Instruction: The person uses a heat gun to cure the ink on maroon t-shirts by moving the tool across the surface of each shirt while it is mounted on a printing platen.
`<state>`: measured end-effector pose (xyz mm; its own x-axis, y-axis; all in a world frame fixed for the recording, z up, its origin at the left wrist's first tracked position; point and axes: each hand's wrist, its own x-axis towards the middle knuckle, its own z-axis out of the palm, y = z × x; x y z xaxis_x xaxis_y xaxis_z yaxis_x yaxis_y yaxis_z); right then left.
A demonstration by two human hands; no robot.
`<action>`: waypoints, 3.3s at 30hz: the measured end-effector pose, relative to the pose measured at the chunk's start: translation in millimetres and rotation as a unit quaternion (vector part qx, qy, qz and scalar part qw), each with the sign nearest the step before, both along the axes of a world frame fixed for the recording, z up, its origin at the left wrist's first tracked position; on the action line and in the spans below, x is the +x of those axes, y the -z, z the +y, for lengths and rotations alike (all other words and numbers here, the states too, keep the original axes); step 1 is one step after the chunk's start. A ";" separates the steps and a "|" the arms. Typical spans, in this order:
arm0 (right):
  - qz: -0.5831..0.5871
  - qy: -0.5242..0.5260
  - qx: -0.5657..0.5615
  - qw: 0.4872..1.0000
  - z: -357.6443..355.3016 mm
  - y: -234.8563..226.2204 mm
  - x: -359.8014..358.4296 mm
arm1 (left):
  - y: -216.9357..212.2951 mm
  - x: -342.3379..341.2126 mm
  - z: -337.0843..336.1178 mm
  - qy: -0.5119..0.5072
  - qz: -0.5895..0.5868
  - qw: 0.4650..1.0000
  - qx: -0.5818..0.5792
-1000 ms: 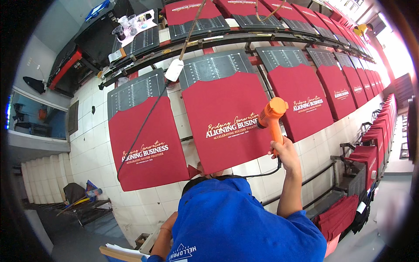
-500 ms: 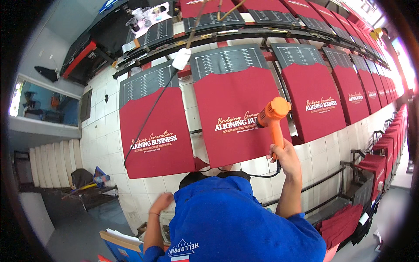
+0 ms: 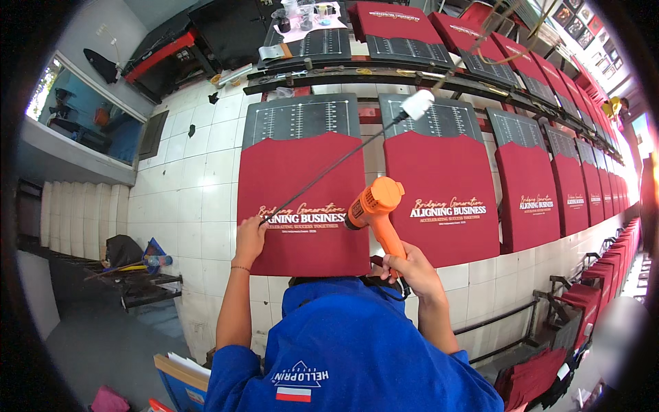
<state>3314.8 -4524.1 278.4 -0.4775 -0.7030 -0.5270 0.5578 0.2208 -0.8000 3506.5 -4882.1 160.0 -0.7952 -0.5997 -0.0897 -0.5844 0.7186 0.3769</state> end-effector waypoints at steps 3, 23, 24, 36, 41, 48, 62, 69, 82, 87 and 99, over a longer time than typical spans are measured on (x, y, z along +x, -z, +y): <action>0.038 0.023 0.025 0.999 -42.0 2.7 21.1 | -4.9 13.3 -23.6 -0.033 0.088 0.991 0.098; 0.123 0.124 0.148 0.973 -133.5 -10.2 63.3 | 49.0 -3.2 -174.3 -0.008 0.207 0.976 0.073; 0.112 0.119 0.144 0.976 -133.6 -10.5 62.4 | 53.7 -16.2 -175.3 -0.002 0.213 0.975 0.060; 0.048 0.093 0.159 0.982 -158.7 -13.3 62.4 | 103.6 -74.0 -166.7 -0.050 0.270 0.962 0.013; 0.065 0.067 0.167 0.981 -170.1 -16.0 68.0 | 101.1 -76.9 -166.9 -0.064 0.266 0.961 0.033; 0.065 0.017 0.150 0.986 -177.7 -16.0 68.8 | 102.2 -76.2 -167.0 -0.074 0.237 0.968 0.029; 0.065 -0.020 0.136 0.988 -206.0 -13.9 82.2 | 94.5 -61.3 -162.3 -0.100 0.263 0.957 0.066; 0.068 -0.049 0.124 0.989 -212.2 -14.0 97.3 | 71.1 16.3 -155.6 -0.125 0.297 0.944 0.077; 0.066 -0.071 0.110 0.989 -232.5 -7.6 100.9 | -37.4 103.2 -152.6 -0.139 0.367 0.919 0.031; 0.056 -0.085 0.121 0.987 -240.4 -11.7 106.4 | -54.0 115.3 -154.0 -0.155 0.353 0.922 0.039; 0.085 -0.135 0.114 0.981 -266.7 -13.6 113.0 | -84.4 138.9 -150.9 -0.202 0.364 0.897 0.146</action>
